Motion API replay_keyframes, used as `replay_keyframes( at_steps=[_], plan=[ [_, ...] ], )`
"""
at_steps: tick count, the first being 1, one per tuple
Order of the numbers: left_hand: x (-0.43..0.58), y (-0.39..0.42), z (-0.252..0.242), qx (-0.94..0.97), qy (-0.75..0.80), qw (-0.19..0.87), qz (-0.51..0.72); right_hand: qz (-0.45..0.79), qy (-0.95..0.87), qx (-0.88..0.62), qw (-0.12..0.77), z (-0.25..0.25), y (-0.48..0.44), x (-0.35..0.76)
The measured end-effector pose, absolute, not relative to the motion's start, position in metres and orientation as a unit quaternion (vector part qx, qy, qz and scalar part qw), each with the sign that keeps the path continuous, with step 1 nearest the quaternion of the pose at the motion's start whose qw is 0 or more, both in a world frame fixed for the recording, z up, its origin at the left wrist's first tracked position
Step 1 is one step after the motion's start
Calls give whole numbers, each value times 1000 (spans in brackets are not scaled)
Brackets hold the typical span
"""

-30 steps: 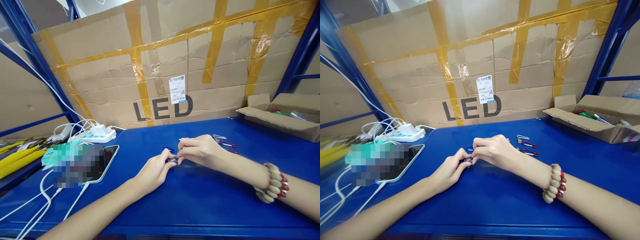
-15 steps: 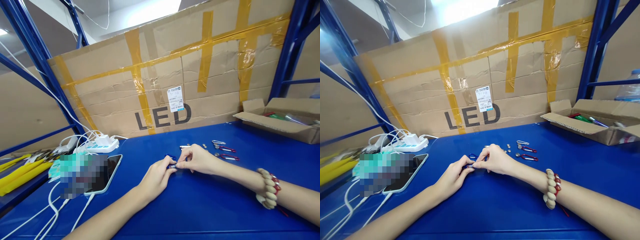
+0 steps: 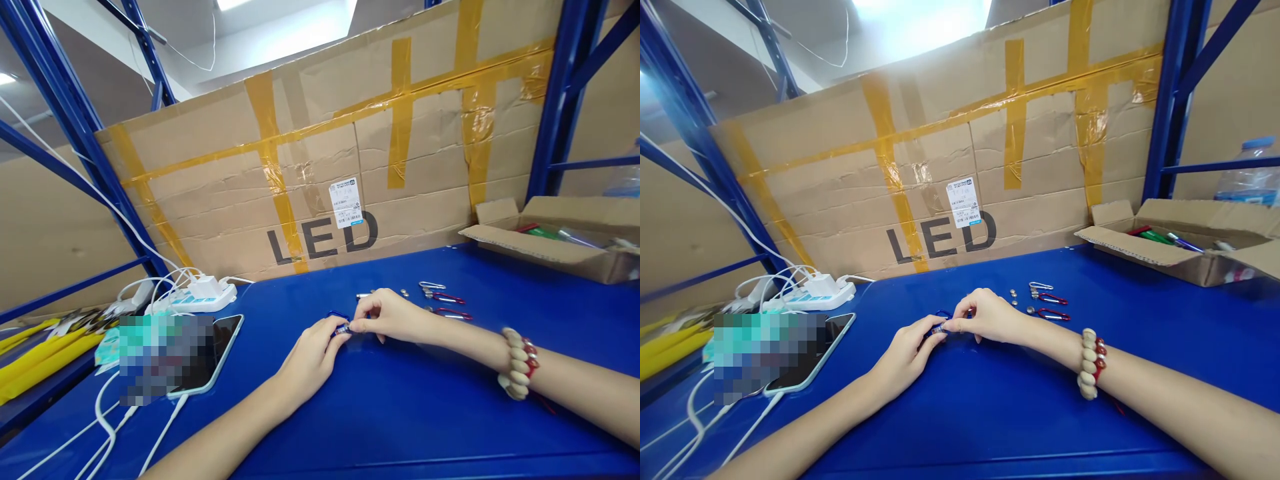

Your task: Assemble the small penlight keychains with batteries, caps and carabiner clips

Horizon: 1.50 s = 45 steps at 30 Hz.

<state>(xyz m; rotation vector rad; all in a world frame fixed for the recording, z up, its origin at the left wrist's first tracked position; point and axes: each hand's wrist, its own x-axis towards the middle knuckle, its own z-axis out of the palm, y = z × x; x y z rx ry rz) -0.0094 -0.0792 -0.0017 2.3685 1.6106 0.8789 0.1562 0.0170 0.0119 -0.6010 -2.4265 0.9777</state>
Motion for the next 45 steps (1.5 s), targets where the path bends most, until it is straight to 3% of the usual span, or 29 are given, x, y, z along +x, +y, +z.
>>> replay_keyframes(
  at_steps=[10,17,24,28,31,37,45],
  plan=[
    [-11,-78,-2,812,530,50,238,264,-908,-234,226,13,22,160],
    [-12,-79,-3,828,493,30,265,61,-973,-66,214,22,18,166],
    [-13,-82,-6,834,464,-53,295,-61,-968,-19,244,15,9,164],
    [-14,-83,-6,840,431,-127,305,-10,-956,-51,287,11,-1,161],
    [-14,-83,-7,841,421,-162,300,96,-947,-84,294,10,-7,158],
    [-13,-83,-7,835,432,-159,302,392,-876,-190,206,13,-10,154],
    [-12,-82,-6,817,472,-62,325,385,-881,-179,208,18,-2,155]
  ],
)
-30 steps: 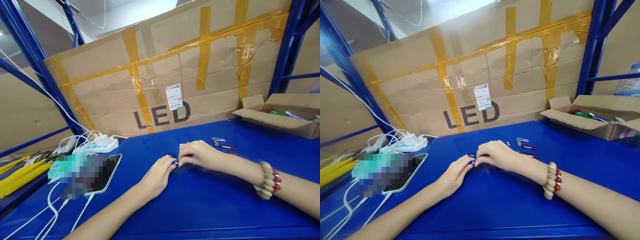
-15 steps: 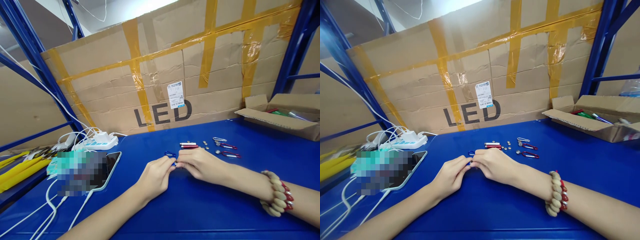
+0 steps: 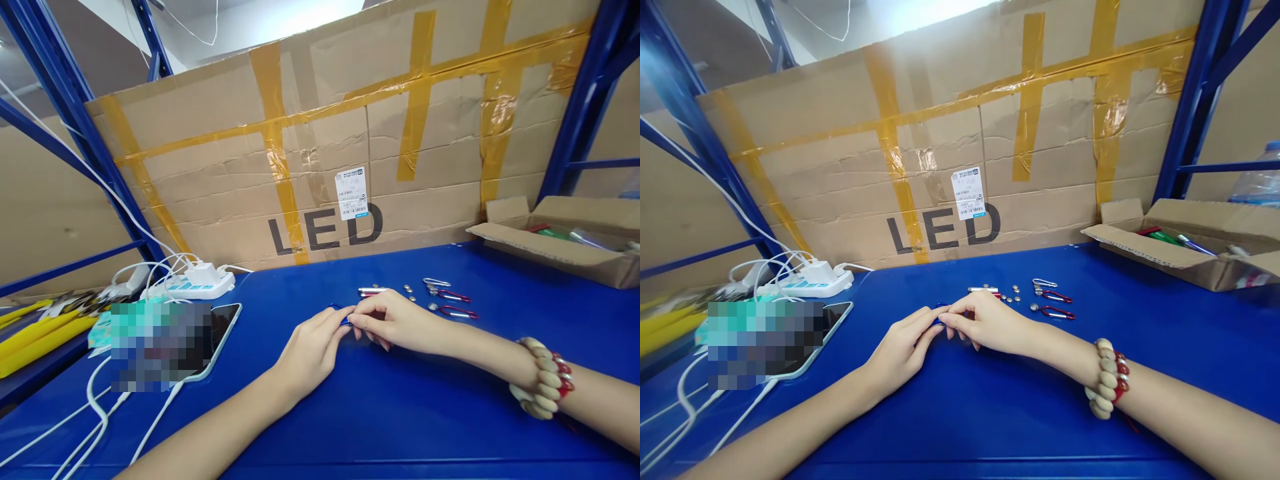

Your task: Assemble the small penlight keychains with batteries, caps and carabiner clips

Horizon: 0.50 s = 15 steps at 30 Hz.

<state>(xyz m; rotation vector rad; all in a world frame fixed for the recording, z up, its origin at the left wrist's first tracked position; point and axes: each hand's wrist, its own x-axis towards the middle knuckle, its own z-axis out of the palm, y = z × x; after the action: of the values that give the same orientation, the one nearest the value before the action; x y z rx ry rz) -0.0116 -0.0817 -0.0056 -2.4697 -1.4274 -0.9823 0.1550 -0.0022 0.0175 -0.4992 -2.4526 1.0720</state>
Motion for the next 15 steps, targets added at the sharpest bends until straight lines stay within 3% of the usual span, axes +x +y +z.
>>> replay_keyframes(
  at_steps=[7,15],
  plan=[
    [-11,-80,-4,-804,-502,1,-319,350,-892,-200,205,17,2,155],
    [-10,-78,-1,-766,-534,-64,-352,158,-925,-227,260,18,7,158]
  ],
)
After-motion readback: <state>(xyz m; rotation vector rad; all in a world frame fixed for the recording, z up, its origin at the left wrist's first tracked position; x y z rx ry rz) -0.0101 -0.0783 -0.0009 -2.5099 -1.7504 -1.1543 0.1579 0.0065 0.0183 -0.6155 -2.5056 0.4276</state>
